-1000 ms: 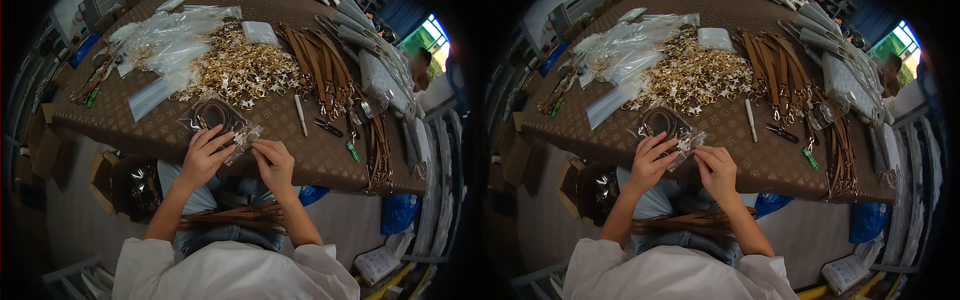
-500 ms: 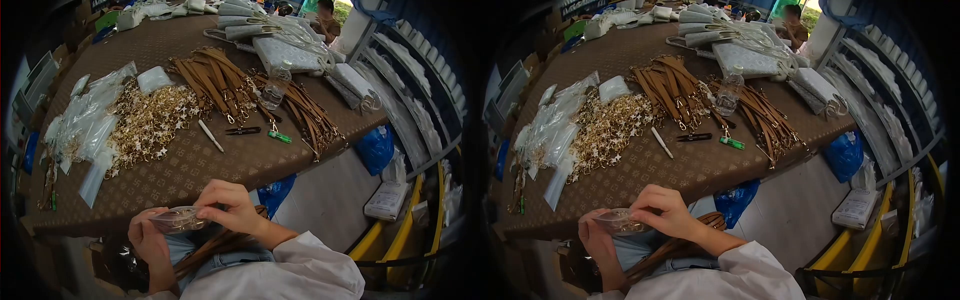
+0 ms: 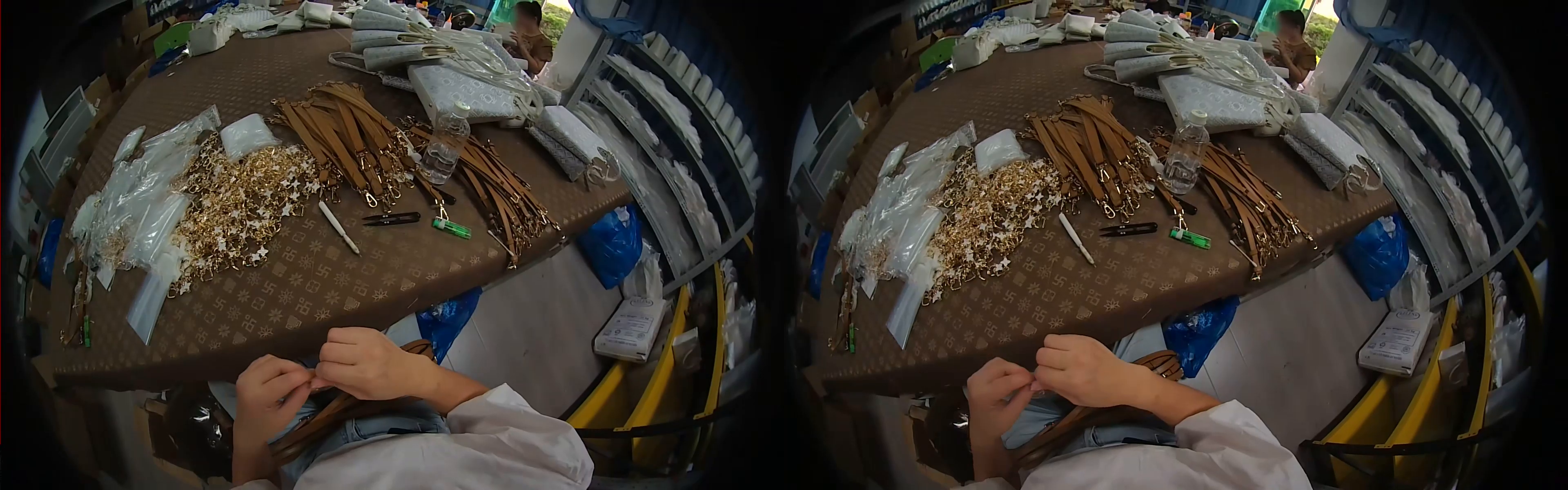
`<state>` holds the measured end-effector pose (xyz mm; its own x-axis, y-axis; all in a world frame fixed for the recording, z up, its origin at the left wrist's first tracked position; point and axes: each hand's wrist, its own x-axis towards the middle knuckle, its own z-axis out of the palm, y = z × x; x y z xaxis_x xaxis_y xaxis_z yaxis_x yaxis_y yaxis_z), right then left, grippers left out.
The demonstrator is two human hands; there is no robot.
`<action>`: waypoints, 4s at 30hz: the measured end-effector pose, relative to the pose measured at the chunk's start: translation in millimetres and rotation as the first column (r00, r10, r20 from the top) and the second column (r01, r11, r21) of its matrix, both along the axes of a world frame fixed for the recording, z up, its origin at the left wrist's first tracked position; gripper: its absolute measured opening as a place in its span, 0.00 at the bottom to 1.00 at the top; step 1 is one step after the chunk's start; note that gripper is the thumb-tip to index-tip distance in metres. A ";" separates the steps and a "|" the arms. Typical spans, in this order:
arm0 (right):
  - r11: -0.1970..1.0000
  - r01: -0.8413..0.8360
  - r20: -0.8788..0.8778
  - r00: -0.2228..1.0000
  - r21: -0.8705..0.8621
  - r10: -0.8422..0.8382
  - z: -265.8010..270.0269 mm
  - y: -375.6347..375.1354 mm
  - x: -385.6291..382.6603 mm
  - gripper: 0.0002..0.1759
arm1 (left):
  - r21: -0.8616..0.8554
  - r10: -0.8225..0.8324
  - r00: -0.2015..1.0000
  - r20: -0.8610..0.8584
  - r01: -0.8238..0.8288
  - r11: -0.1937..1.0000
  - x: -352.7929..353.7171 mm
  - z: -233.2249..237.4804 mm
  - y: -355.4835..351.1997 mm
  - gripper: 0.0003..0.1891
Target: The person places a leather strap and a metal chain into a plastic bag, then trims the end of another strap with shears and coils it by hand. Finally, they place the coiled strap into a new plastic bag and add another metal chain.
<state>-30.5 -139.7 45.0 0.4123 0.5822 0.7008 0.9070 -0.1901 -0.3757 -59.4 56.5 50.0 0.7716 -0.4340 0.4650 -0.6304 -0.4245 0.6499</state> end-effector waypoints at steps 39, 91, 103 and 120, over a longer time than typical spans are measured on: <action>0.965 -0.114 -0.293 0.955 -0.238 0.041 -38.2 0.4 -25.6 0.10 | 0.427 -0.170 0.979 0.112 0.107 0.898 -24.8 -11.3 5.2 0.04; 0.801 0.130 -0.509 0.710 -0.584 -0.487 -160.8 -82.0 -27.2 0.12 | 0.215 0.189 0.807 -0.560 -0.079 0.973 -64.3 -161.8 20.5 0.10; 0.833 0.515 -0.660 0.558 -0.200 -0.503 -41.1 -137.3 -27.0 0.06 | -0.219 -0.198 0.319 -0.927 -0.030 0.975 -51.5 -127.6 50.7 0.10; 0.997 0.063 -0.679 0.730 -0.046 -0.077 -37.0 -38.6 -22.8 0.14 | -0.169 -0.266 0.778 -0.569 0.206 0.964 -29.0 -1.8 40.9 0.09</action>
